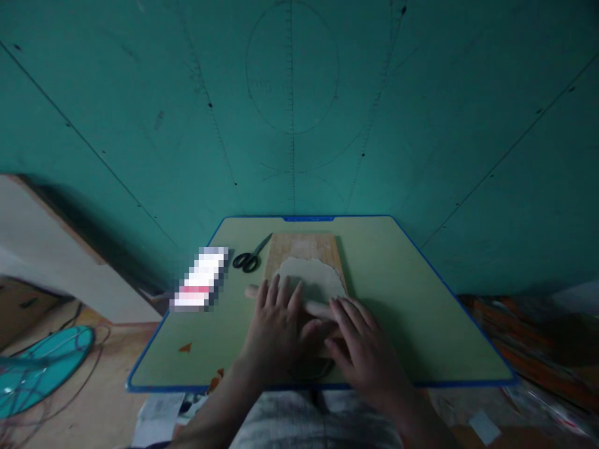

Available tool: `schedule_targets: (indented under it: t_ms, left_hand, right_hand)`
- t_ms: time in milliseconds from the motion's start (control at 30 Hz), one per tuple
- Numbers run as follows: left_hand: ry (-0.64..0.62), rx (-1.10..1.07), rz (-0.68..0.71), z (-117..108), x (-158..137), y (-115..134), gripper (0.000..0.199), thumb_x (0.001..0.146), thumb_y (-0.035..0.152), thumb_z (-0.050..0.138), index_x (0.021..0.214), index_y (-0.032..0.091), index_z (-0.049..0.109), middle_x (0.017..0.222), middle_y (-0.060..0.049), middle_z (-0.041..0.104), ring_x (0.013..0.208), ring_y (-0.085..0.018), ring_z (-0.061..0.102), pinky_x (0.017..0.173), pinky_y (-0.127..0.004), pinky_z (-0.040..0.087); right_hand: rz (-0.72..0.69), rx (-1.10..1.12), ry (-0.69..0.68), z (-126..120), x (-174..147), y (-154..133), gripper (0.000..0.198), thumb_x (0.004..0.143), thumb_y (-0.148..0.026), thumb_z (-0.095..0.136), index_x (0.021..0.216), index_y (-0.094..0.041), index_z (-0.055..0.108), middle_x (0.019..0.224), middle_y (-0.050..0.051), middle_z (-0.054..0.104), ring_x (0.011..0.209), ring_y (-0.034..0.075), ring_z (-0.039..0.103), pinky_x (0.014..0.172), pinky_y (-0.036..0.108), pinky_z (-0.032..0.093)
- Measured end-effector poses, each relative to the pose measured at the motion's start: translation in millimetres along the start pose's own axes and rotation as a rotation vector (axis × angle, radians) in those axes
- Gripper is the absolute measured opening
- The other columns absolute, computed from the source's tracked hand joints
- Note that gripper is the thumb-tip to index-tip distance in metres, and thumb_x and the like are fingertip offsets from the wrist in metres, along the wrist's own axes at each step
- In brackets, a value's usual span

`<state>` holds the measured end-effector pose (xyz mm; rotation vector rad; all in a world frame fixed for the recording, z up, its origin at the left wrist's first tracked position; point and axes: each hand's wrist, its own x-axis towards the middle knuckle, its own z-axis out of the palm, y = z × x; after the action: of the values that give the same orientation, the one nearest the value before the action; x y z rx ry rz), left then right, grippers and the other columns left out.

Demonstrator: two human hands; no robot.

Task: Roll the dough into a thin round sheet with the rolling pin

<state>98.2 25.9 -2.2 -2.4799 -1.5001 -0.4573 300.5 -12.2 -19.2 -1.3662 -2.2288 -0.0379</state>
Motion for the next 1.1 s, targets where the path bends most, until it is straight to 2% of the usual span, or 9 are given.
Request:
schedule_targets:
  t_ms: [200, 333, 433, 567, 700, 800, 867, 967, 1100]
  left_hand:
    - [-0.124, -0.132, -0.028, -2.7, 42.9, 4.2, 0.064, 0.096, 0.062, 0.041, 0.133, 0.013, 0.059, 0.143, -0.020, 0.053, 0.140, -0.039, 0.039, 0.114, -0.058, 0.032]
    - [-0.152, -0.131, -0.043, 1.3, 63.2, 4.0, 0.067, 0.096, 0.064, 0.036, 0.134, 0.014, 0.059, 0.152, -0.021, 0.043, 0.147, -0.042, 0.027, 0.115, -0.060, 0.029]
    - [-0.144, -0.100, -0.028, 8.9, 77.2, 3.9, 0.066, 0.096, 0.063, 0.037, 0.136, 0.014, 0.058, 0.151, -0.019, 0.046, 0.149, -0.040, 0.024, 0.117, -0.060, 0.023]
    - [-0.151, -0.075, 0.049, 18.4, 101.4, 6.0, 0.051, 0.097, 0.050, 0.044, 0.136, 0.020, 0.058, 0.148, -0.014, 0.053, 0.147, -0.038, 0.028, 0.118, -0.058, 0.021]
    - [-0.232, -0.078, -0.096, 21.5, 128.7, 12.0, 0.058, 0.096, 0.049, 0.045, 0.144, 0.016, 0.049, 0.153, -0.017, 0.045, 0.147, -0.037, 0.031, 0.118, -0.055, 0.024]
    - [-0.255, -0.100, -0.162, 21.8, 143.5, 14.7, 0.058, 0.095, 0.047, 0.044, 0.142, 0.012, 0.050, 0.150, -0.019, 0.048, 0.144, -0.035, 0.035, 0.116, -0.051, 0.028]
    - [-0.229, -0.106, -0.166, 23.3, 150.5, 14.3, 0.052, 0.095, 0.044, 0.044, 0.134, 0.012, 0.055, 0.144, -0.018, 0.054, 0.139, -0.034, 0.042, 0.113, -0.049, 0.033]
    - [-0.186, -0.116, -0.165, 28.1, 158.0, 12.5, 0.043, 0.094, 0.040, 0.044, 0.123, 0.013, 0.060, 0.133, -0.017, 0.061, 0.128, -0.032, 0.051, 0.105, -0.046, 0.040]
    - [-0.158, -0.128, -0.178, 30.8, 154.0, 12.6, 0.038, 0.093, 0.036, 0.045, 0.120, 0.013, 0.061, 0.126, -0.016, 0.063, 0.120, -0.031, 0.054, 0.100, -0.044, 0.042]
  right_hand:
    - [0.049, 0.005, -0.006, -5.9, -0.6, 23.3, 0.065, 0.096, -0.032, 0.049, 0.157, -0.024, 0.027, 0.141, 0.015, 0.057, 0.126, 0.031, 0.056, 0.097, 0.050, 0.055]
    - [0.087, 0.002, -0.020, -5.3, -3.6, 34.7, 0.055, 0.098, -0.031, 0.044, 0.152, -0.021, 0.036, 0.134, 0.017, 0.061, 0.116, 0.029, 0.063, 0.089, 0.044, 0.059]
    - [0.139, 0.000, -0.024, -4.5, -5.9, 42.9, 0.051, 0.098, -0.032, 0.044, 0.148, -0.020, 0.043, 0.131, 0.016, 0.063, 0.114, 0.028, 0.065, 0.088, 0.044, 0.059]
    - [0.212, 0.009, 0.009, -12.0, -10.0, 51.7, 0.049, 0.096, -0.032, 0.047, 0.143, -0.020, 0.048, 0.129, 0.015, 0.065, 0.113, 0.028, 0.065, 0.089, 0.045, 0.058]
    - [0.266, 0.102, 0.179, -30.5, -17.7, 60.3, 0.029, 0.097, -0.028, 0.045, 0.118, -0.024, 0.065, 0.106, 0.009, 0.074, 0.100, 0.023, 0.070, 0.083, 0.037, 0.059]
    - [0.265, 0.155, 0.229, -42.3, -21.7, 69.4, 0.026, 0.098, -0.024, 0.044, 0.100, -0.028, 0.069, 0.084, 0.004, 0.075, 0.079, 0.019, 0.072, 0.071, 0.031, 0.059]
    - [0.212, 0.157, 0.216, -45.5, -21.5, 74.8, 0.027, 0.097, -0.022, 0.044, 0.101, -0.027, 0.070, 0.080, 0.003, 0.075, 0.072, 0.018, 0.072, 0.067, 0.029, 0.058]
    - [0.153, 0.161, 0.245, -43.7, -18.8, 78.1, 0.027, 0.097, -0.018, 0.045, 0.102, -0.025, 0.070, 0.084, 0.003, 0.076, 0.074, 0.018, 0.073, 0.067, 0.027, 0.058]
    - [0.181, 0.185, 0.310, -38.0, -17.8, 75.3, 0.024, 0.096, -0.018, 0.047, 0.100, -0.023, 0.070, 0.082, 0.004, 0.076, 0.071, 0.017, 0.072, 0.065, 0.026, 0.057]
